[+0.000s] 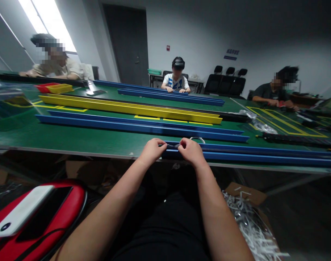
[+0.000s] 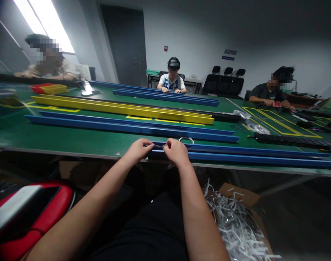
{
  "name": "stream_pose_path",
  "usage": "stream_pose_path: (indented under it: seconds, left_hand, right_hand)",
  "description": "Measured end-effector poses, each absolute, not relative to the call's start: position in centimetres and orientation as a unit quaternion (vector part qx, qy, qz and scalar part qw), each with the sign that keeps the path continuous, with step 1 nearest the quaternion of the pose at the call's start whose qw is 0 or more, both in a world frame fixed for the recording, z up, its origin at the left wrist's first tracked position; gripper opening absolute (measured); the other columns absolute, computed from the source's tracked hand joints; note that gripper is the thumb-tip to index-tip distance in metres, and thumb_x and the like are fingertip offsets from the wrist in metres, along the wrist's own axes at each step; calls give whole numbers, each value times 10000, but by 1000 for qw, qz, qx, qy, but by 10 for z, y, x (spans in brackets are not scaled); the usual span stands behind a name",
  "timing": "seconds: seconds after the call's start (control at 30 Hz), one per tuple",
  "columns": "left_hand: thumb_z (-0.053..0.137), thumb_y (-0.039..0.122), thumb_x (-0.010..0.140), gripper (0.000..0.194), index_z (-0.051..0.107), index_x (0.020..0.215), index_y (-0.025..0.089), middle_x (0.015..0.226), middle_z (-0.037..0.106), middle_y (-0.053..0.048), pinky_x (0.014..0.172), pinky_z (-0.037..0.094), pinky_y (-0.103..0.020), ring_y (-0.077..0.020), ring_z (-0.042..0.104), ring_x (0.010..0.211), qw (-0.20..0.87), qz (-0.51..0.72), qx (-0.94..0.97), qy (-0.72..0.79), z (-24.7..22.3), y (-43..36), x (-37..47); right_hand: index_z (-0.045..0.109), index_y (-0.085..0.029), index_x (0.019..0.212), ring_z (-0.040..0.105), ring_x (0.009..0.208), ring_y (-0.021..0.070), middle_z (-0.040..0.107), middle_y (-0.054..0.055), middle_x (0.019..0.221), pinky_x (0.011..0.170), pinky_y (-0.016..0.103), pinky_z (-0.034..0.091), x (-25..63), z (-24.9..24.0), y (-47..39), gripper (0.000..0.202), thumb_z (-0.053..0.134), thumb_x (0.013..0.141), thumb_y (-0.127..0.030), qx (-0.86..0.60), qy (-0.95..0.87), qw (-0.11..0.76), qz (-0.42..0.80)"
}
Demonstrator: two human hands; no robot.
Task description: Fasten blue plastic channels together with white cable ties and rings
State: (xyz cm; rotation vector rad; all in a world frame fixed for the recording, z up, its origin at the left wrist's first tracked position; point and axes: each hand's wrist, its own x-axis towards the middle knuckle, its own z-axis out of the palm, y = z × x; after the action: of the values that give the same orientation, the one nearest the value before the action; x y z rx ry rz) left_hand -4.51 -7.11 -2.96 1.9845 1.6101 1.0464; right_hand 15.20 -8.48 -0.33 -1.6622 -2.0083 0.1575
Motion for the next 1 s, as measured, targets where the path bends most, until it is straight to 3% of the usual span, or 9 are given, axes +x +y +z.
stream_pose_path:
  seconds: [0.17, 0.33, 0.53, 0.7, 1.0]
  left_hand:
    - [567, 563, 803, 409, 752, 826, 200, 808, 740, -49, 651, 465, -269, -199, 662, 750, 243, 362, 680, 589, -26, -73, -39]
    - [629, 479, 751, 303, 738, 789, 198, 725, 721, -33, 587, 424, -252, -177, 640, 677, 255, 360, 656, 613, -35, -66, -37]
    - [645, 485, 720, 324, 725, 769, 174, 571, 637, 3, 480, 347, -236, -119, 528, 491, 329, 351, 640, 599, -44, -54, -52]
    - [692, 437, 687, 265, 727, 761, 185, 599, 659, 6, 519, 365, -241, -129, 554, 538, 287, 322, 665, 610, -46, -46, -62]
    - [637, 366, 773, 167, 719, 785, 221, 819, 737, -52, 686, 437, -268, -183, 647, 756, 136, 325, 681, 642, -51, -64, -49]
  right_hand:
    - [640, -242, 788, 541, 696, 149, 680, 4, 800, 576, 251, 288, 151, -3, -85, 143, 530, 819, -328, -618, -743, 253, 52]
    - [635, -245, 793, 536, 701, 151, 675, 3, 811, 580, 254, 289, 152, -2, -85, 148, 520, 825, -332, -615, -747, 247, 54]
    - [637, -256, 807, 548, 724, 157, 671, -5, 803, 589, 252, 296, 153, -2, -84, 175, 499, 845, -358, -607, -748, 261, 65]
    - [648, -255, 804, 548, 719, 161, 681, 7, 820, 584, 253, 293, 152, -3, -85, 202, 490, 855, -370, -611, -746, 257, 64]
    - [655, -263, 819, 555, 730, 164, 684, 6, 835, 577, 257, 276, 150, -3, -88, 207, 488, 859, -378, -617, -746, 247, 47]
